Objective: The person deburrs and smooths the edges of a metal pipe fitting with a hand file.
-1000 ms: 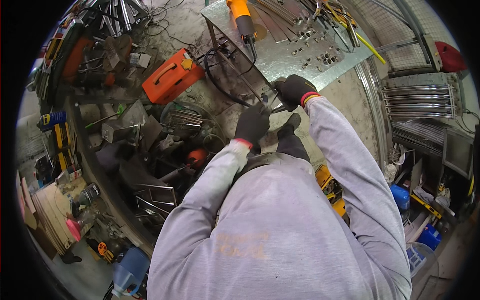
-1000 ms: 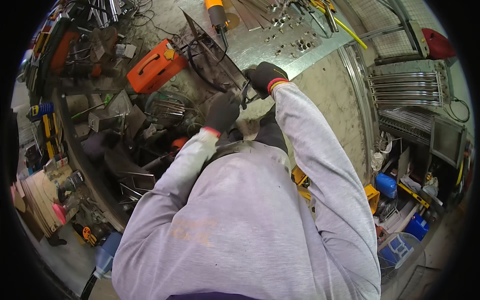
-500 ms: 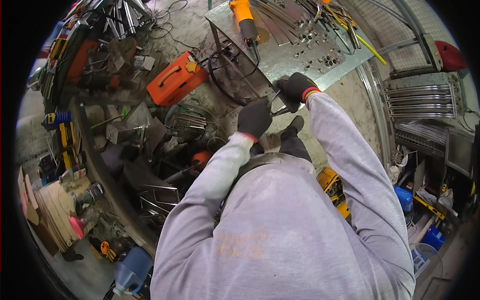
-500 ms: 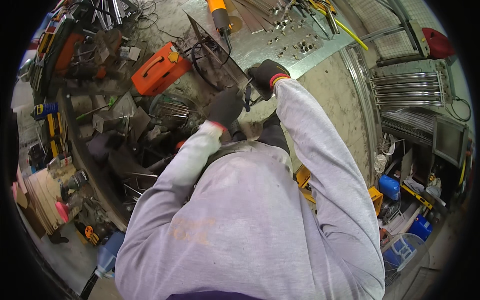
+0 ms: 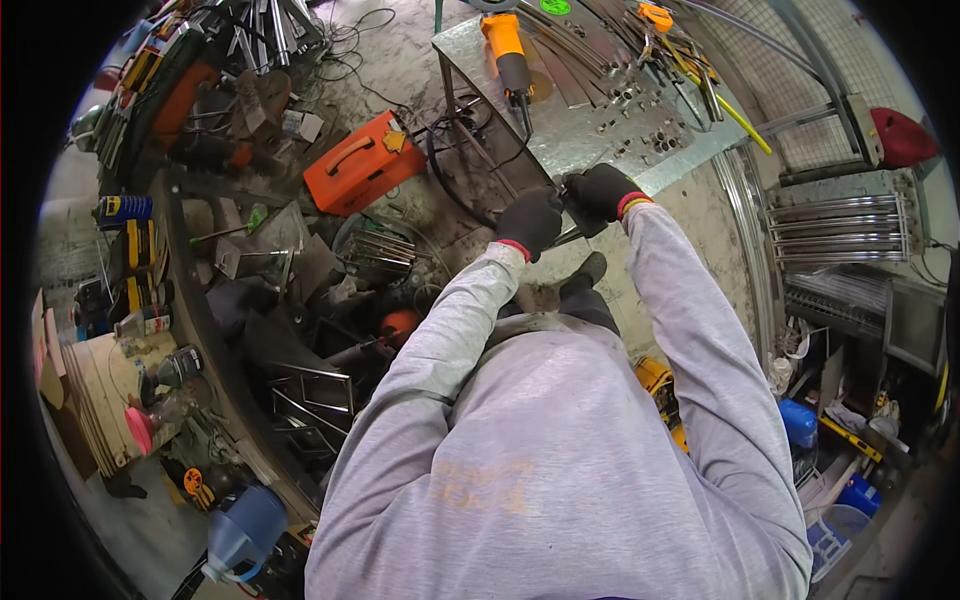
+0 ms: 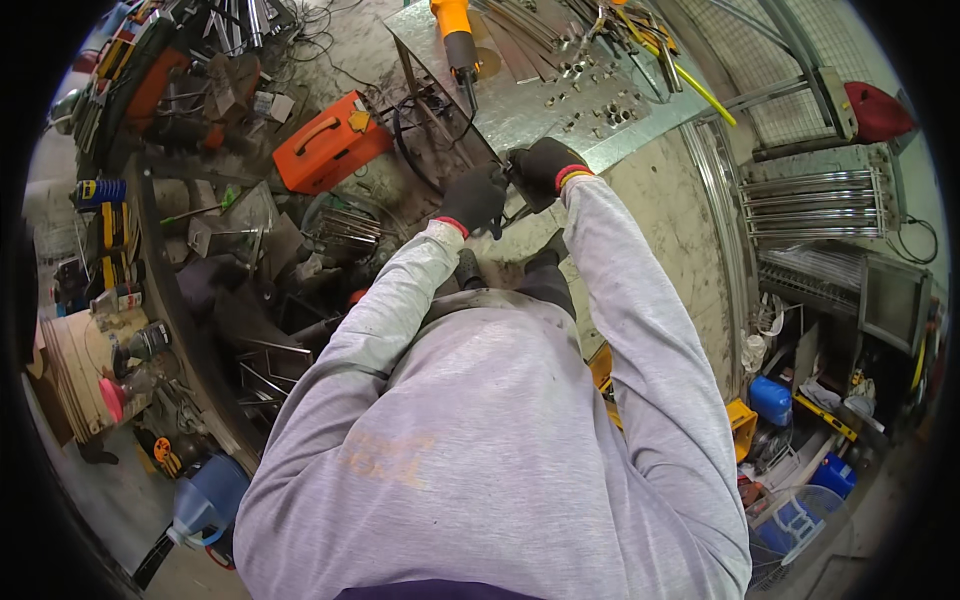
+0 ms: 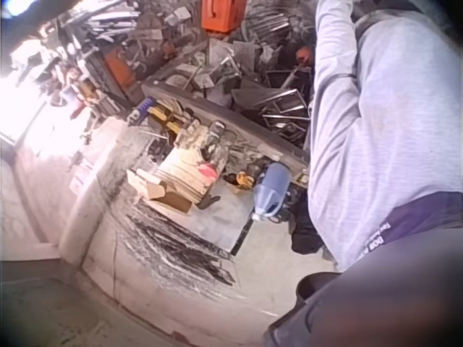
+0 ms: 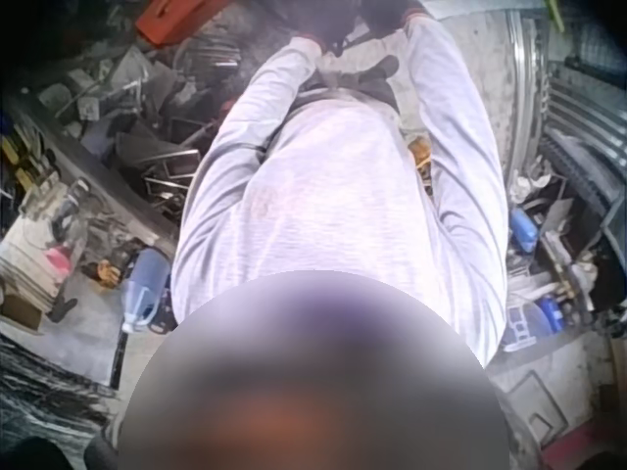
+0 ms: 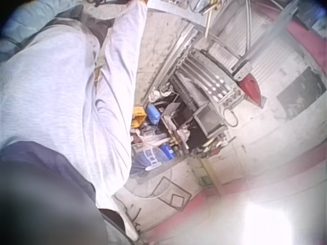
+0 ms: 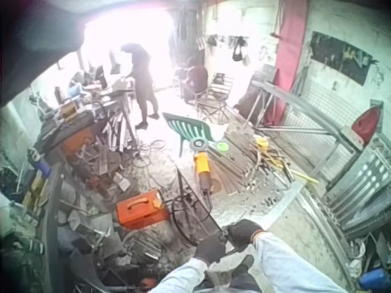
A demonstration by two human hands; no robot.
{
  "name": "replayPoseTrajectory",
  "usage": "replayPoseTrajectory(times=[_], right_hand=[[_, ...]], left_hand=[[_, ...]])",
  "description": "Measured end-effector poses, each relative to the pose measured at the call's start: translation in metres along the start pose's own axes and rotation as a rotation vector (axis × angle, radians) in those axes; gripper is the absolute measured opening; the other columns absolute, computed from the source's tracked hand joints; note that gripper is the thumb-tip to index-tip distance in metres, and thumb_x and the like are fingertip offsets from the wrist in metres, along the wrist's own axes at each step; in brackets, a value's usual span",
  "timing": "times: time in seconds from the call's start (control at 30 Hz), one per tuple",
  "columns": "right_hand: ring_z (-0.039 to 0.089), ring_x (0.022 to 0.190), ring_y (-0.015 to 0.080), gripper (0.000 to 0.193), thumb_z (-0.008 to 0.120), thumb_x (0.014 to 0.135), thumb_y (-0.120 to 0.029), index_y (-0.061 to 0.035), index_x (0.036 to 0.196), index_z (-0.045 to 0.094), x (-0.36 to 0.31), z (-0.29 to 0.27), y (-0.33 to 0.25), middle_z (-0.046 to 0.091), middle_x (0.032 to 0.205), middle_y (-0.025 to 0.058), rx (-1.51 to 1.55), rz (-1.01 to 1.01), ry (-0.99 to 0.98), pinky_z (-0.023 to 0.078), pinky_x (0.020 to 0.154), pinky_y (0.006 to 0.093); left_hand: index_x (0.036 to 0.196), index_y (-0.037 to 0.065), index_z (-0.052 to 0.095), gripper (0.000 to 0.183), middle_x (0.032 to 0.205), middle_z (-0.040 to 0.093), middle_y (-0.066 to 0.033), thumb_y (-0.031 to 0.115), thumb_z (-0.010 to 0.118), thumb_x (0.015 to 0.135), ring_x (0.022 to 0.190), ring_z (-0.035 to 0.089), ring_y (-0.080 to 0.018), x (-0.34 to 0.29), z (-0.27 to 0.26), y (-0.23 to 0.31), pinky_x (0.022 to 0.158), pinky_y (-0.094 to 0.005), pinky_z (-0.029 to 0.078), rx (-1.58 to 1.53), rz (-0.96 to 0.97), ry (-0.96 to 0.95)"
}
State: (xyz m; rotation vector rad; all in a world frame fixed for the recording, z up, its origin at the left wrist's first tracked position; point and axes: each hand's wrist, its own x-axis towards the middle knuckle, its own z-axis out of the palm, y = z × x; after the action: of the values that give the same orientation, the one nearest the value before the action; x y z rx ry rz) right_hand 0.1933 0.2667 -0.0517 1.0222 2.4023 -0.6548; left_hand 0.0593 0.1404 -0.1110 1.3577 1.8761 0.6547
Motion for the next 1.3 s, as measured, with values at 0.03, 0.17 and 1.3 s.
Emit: replayPoseTrajectory(times=[0.03, 0.17, 1.3], right_hand=[[0.07, 0.11, 0.0459, 0.049, 0.056, 0.097, -0.047, -0.007, 0.116, 0.076, -0.01, -0.009, -0.007, 0.073, 0.117, 0.0274, 0.172, 0.125, -0.011, 0.054, 0.097, 0.0504], [0.07, 0.111, 0.0457, 0.045, 0.056, 0.097, -0.043, -0.0085, 0.118, 0.076, 0.009, 0.016, 0.02, 0.072, 0.118, 0.0274, 0.147, 0.267, 0.022, 0.055, 0.098, 0.0501], [0.072, 0.104, 0.0441, 0.041, 0.053, 0.097, -0.039, -0.0096, 0.11, 0.078, 0.022, 0.047, 0.046, 0.075, 0.107, 0.024, -0.127, 0.008, 0.018, 0.056, 0.093, 0.0503]], left_hand=[[0.107, 0.003, 0.07, 0.026, 0.101, 0.075, -0.0231, 0.018, 0.061, 0.089, 0.095, 0.072, -0.0428, 0.001, 0.0, 0.002, 0.083, -0.0514, 0.054, -0.007, 0.002, -0.005], [0.102, 0.0, 0.069, 0.024, 0.088, 0.075, -0.0185, 0.021, 0.061, 0.094, 0.083, 0.074, -0.0373, 0.005, 0.008, -0.001, 0.071, -0.0483, 0.054, -0.024, -0.011, -0.113], [0.112, 0.001, 0.069, 0.029, 0.101, 0.073, -0.0268, 0.023, 0.06, 0.094, 0.098, 0.07, -0.0452, -0.019, 0.018, 0.006, 0.084, -0.0535, 0.053, -0.118, -0.011, -0.083]])
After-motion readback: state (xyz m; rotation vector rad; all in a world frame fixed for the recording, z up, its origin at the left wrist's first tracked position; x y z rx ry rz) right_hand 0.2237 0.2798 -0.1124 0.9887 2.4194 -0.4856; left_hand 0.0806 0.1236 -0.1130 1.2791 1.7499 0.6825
